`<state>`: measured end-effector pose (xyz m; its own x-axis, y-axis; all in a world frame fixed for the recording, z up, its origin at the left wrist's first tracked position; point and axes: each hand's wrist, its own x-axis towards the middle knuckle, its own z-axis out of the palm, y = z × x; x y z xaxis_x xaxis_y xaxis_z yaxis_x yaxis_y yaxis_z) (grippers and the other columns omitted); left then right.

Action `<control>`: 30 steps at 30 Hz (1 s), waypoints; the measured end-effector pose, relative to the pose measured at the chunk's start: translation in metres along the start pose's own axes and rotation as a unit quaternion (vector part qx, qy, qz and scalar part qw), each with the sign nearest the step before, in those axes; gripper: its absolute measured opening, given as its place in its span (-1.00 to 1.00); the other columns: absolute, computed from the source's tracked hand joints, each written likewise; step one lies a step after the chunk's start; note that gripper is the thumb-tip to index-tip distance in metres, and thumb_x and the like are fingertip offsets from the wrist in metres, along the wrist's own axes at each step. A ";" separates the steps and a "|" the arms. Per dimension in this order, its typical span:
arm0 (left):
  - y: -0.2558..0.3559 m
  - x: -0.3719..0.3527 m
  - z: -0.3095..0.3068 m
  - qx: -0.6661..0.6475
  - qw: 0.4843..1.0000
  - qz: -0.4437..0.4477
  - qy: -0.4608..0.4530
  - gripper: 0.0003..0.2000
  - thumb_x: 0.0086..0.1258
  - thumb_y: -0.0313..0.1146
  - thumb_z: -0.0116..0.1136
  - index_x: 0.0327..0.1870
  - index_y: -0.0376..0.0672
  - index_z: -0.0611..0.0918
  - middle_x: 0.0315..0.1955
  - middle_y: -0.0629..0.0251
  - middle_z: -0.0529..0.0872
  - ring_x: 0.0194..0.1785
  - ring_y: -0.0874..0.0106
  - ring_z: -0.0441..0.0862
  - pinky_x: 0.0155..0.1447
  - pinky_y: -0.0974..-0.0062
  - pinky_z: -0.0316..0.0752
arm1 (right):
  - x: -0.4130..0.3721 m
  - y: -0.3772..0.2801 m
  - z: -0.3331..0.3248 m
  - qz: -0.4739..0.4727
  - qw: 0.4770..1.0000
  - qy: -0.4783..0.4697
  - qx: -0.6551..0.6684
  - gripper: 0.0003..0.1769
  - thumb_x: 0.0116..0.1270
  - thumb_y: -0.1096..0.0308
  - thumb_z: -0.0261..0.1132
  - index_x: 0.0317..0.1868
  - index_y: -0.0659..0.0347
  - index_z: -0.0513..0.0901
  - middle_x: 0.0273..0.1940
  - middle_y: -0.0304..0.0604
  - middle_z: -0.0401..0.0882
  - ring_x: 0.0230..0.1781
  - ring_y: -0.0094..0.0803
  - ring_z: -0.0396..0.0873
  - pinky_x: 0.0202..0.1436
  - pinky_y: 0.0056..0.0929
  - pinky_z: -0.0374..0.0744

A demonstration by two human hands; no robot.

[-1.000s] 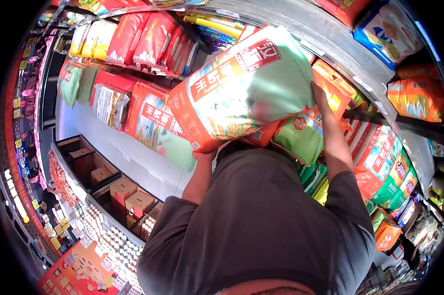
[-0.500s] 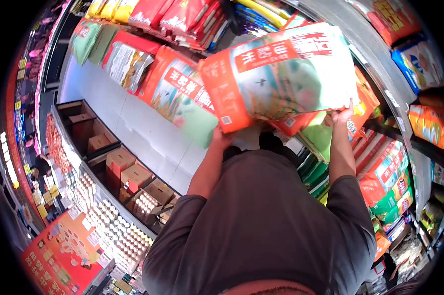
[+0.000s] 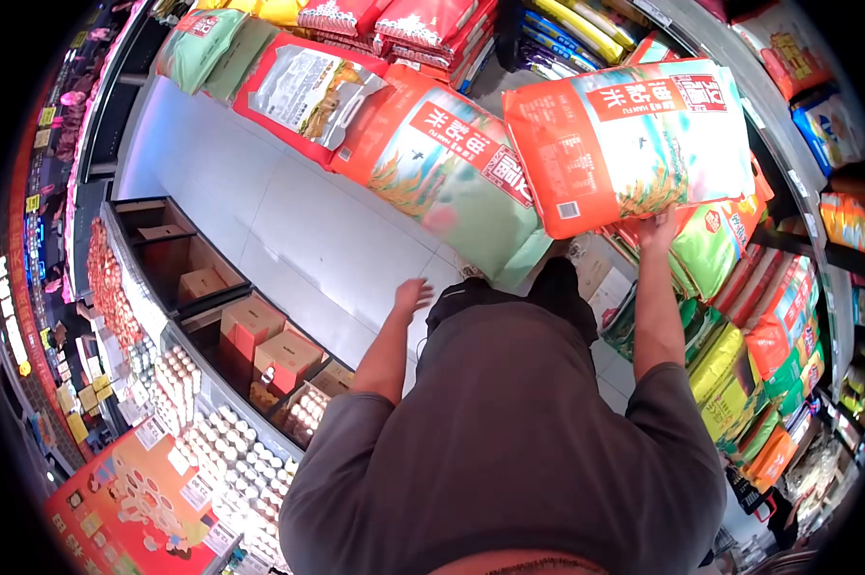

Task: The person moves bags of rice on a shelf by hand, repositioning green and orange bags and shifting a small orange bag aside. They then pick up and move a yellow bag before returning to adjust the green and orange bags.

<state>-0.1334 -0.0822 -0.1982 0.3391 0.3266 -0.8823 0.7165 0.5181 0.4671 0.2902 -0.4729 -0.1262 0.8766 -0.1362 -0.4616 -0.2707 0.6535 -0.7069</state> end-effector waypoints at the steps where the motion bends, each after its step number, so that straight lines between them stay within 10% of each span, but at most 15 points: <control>1: -0.020 0.009 -0.031 0.013 1.000 -0.019 0.021 -0.61 0.43 -0.17 0.02 0.16 -0.21 0.52 -0.03 0.10 0.69 -0.01 0.24 0.67 0.03 0.22 0.57 | -0.018 0.008 0.007 -0.001 1.000 -0.016 -0.004 -0.50 0.50 -0.04 0.08 0.18 0.18 0.50 -0.03 -0.25 0.58 -0.12 -0.41 0.52 -0.08 -0.33 0.54; 9: -0.036 0.011 -0.117 0.150 0.979 -0.110 0.083 -0.69 0.40 -0.26 0.02 0.07 -0.20 0.56 -0.16 0.14 0.73 -0.20 0.28 0.68 -0.18 0.24 0.57 | -0.071 0.060 0.003 0.108 0.992 0.052 -0.039 -0.60 0.39 -0.09 0.24 -0.05 0.06 0.56 -0.16 -0.36 0.56 -0.11 -0.52 0.47 -0.16 -0.45 0.44; 16: 0.024 0.041 -0.024 0.179 0.984 0.014 0.005 -0.70 0.38 -0.27 0.02 0.00 -0.23 0.63 -0.24 0.14 0.73 -0.29 0.38 0.65 -0.26 0.36 0.57 | -0.071 0.071 -0.018 0.132 0.986 -0.009 -0.101 -0.69 0.42 0.03 0.17 -0.01 0.02 0.57 -0.18 -0.39 0.53 -0.17 -0.52 0.46 -0.20 -0.48 0.44; 20: 0.101 0.029 0.028 0.469 0.833 0.289 -0.049 -0.68 0.35 -0.22 0.03 -0.05 -0.25 0.66 -0.16 0.03 0.73 -0.10 0.21 0.70 0.04 0.29 0.55 | -0.078 0.110 -0.067 0.217 0.951 -0.076 -0.205 -0.68 0.36 0.05 0.18 -0.06 0.06 0.61 -0.26 -0.33 0.61 -0.31 -0.51 0.52 -0.15 -0.46 0.44; 30: 0.227 0.114 -0.007 0.453 0.825 0.330 -0.078 -0.70 0.35 -0.22 0.03 -0.08 -0.22 0.67 -0.19 0.08 0.74 -0.13 0.23 0.71 0.00 0.34 0.56 | -0.185 0.232 -0.086 0.323 0.828 -0.101 -0.448 -0.48 0.39 0.17 0.18 0.27 0.28 0.45 -0.05 0.01 0.66 -0.20 -0.28 0.65 -0.14 -0.37 0.60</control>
<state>0.0635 0.0780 -0.1920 0.8612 0.1585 -0.4829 0.4816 -0.5578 0.6759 0.0308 -0.3607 -0.2506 0.4581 0.2134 -0.8629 -0.8157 -0.2849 -0.5035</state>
